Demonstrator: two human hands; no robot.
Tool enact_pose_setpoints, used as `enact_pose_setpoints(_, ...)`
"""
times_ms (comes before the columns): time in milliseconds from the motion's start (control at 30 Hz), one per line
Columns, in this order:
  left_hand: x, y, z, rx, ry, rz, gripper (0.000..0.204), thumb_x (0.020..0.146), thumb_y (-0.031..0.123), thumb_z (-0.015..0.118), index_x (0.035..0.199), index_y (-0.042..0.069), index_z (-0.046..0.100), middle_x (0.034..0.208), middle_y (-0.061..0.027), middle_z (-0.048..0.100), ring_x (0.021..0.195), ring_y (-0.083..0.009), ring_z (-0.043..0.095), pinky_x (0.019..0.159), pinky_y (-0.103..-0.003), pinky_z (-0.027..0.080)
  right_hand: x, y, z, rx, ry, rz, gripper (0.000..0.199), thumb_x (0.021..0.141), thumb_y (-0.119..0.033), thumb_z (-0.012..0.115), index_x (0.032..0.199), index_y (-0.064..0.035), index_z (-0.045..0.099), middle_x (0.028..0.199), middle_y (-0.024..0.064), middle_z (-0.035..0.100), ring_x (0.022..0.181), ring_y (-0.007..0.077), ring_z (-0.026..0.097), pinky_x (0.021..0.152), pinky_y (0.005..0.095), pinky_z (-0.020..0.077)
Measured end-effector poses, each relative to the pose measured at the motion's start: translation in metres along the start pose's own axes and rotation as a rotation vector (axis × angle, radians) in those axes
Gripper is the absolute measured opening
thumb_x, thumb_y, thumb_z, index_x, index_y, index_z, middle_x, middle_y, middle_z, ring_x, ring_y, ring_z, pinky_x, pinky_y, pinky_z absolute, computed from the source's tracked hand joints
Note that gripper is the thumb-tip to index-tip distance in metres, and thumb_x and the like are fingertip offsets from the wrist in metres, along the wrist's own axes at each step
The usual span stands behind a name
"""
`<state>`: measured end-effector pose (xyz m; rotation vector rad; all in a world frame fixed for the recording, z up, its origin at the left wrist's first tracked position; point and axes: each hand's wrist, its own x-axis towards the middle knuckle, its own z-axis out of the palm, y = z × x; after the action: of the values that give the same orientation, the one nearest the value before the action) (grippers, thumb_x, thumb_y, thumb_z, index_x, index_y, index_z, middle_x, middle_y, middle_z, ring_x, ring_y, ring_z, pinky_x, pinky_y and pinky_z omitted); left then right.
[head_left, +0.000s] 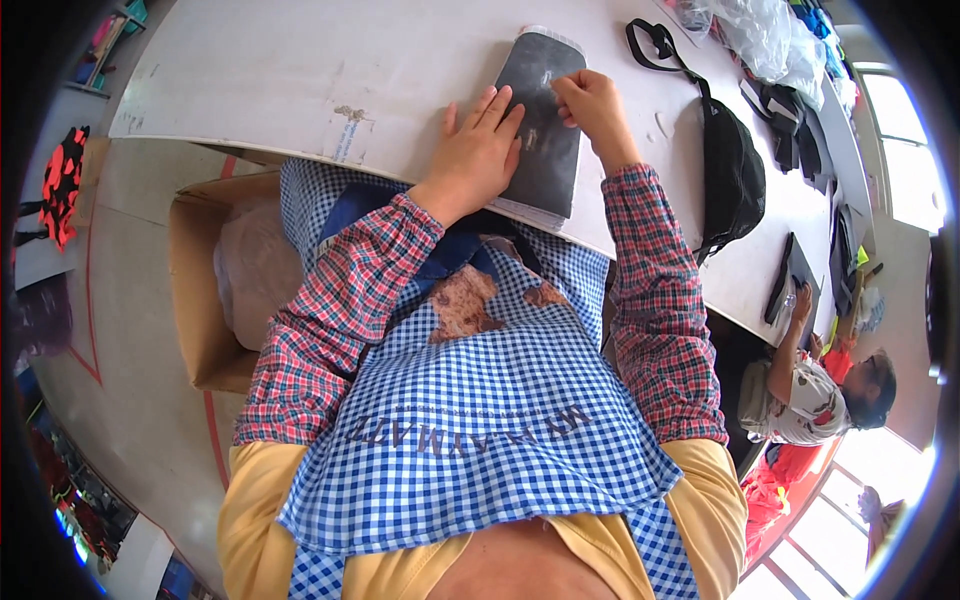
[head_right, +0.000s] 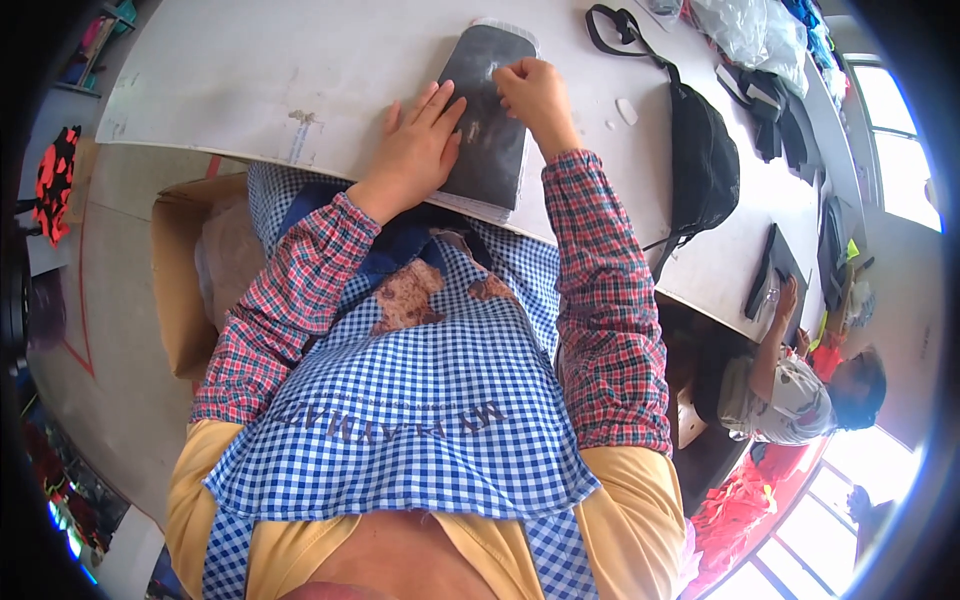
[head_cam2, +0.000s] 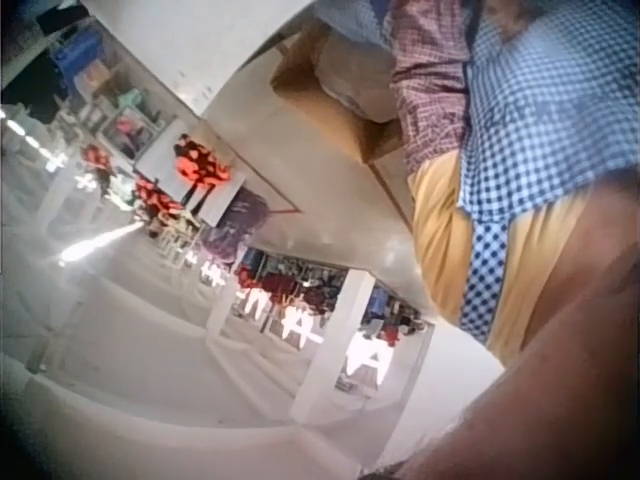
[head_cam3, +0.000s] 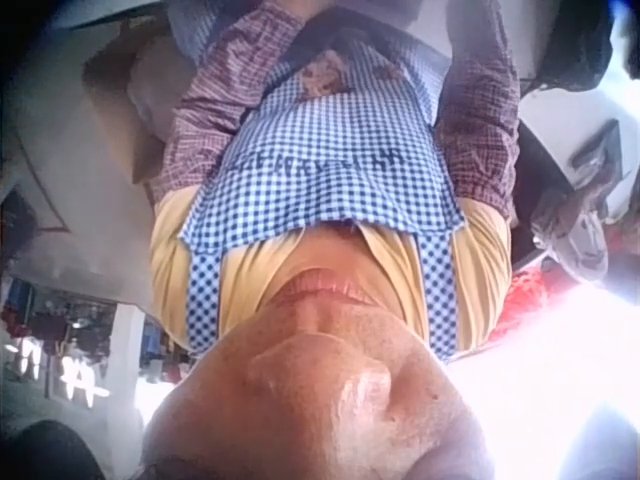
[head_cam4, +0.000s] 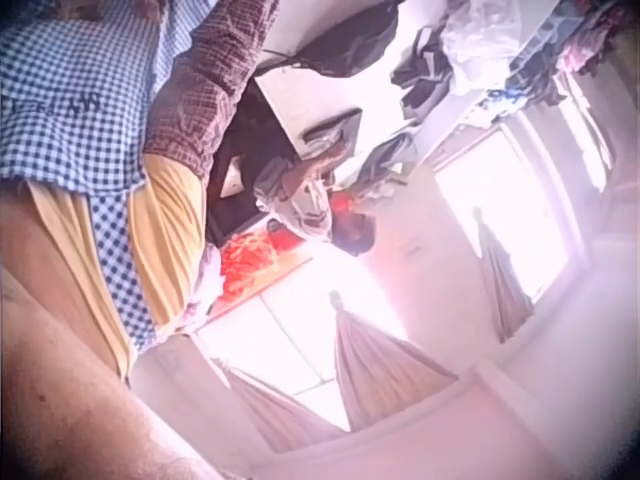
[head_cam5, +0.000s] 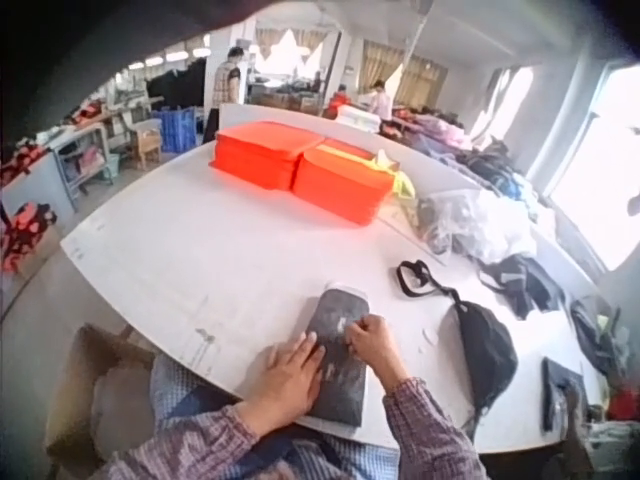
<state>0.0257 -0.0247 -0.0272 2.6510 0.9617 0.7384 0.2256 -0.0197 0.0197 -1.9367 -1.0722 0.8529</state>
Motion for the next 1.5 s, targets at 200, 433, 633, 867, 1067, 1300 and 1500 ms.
enact_pose_setpoints(200,-0.001,0.001,0.001,-0.009,-0.004,-0.012,0.043,0.096,0.024,0.050,0.135,0.005,0.051,0.149,-0.0146,0.040,0.141,-0.0282,0.033,0.110,-0.061,0.025,0.021,-0.005,0.004,-0.164,0.057,-0.052,0.028,0.083,-0.026,0.063,0.084,0.0023,0.068,0.067,0.0082,0.067,0.059,0.0146,0.066,0.055,0.0280,0.0553)
enact_pose_setpoints(433,-0.002,0.001,0.001,-0.013,0.005,-0.007,0.043,0.095,0.023,0.051,0.135,0.005,0.051,0.149,-0.0145,0.040,0.142,-0.0283,0.033,0.111,-0.061,0.024,0.031,-0.005,-0.002,-0.305,0.012,-0.055,0.032,0.080,-0.030,0.065,0.084,0.0005,0.071,0.067,0.0097,0.068,0.058,0.0168,0.066,0.055,0.0299,0.0552)
enact_pose_setpoints(633,-0.001,0.000,0.002,-0.024,0.003,-0.019,0.043,0.095,0.023,0.051,0.135,0.005,0.051,0.149,-0.0145,0.040,0.142,-0.0279,0.032,0.111,-0.061,0.022,0.034,0.002,0.002,-0.275,0.024,-0.055,0.037,0.078,-0.036,0.066,0.087,-0.0009,0.072,0.069,0.0104,0.068,0.057,0.0176,0.065,0.059,0.0309,0.0546)
enact_pose_setpoints(867,-0.002,0.001,-0.001,0.015,-0.021,-0.026,0.043,0.096,0.022,0.050,0.136,0.007,0.050,0.151,-0.0124,0.038,0.142,-0.0270,0.033,0.110,-0.059,0.025,0.032,-0.002,-0.001,-0.375,-0.048,-0.045,0.035,0.078,-0.034,0.066,0.087,-0.0012,0.071,0.070,0.0104,0.068,0.066,0.0194,0.067,0.065,0.0328,0.0533)
enact_pose_setpoints(1067,-0.003,0.001,0.003,0.013,-0.012,-0.025,0.043,0.096,0.021,0.050,0.137,0.008,0.050,0.151,-0.0123,0.038,0.142,-0.0264,0.033,0.110,-0.058,0.025,-0.014,0.009,-0.002,-0.153,0.398,-0.162,0.027,0.082,-0.026,0.066,0.087,-0.0004,0.069,0.076,0.0151,0.069,0.075,0.0277,0.068,0.071,0.0383,0.0530)
enact_pose_setpoints(1300,-0.003,-0.008,0.009,-0.005,-0.004,0.013,0.044,0.098,0.022,0.048,0.140,0.010,0.047,0.152,-0.0124,0.036,0.143,-0.0278,0.031,0.111,-0.057,0.024,-0.061,0.018,0.010,-0.153,0.368,-0.164,0.026,0.085,-0.024,0.065,0.091,0.0010,0.068,0.093,0.0200,0.069,0.091,0.0345,0.067,0.080,0.0395,0.0507)
enact_pose_setpoints(1500,-0.003,-0.007,0.006,-0.026,-0.007,0.024,0.045,0.097,0.025,0.049,0.139,0.009,0.047,0.152,-0.0128,0.038,0.142,-0.0272,0.032,0.113,-0.057,0.022,-0.072,0.011,0.010,-0.114,0.467,-0.300,0.024,0.086,-0.021,0.065,0.092,0.0019,0.067,0.090,0.0197,0.070,0.087,0.0351,0.067,0.077,0.0394,0.0517)
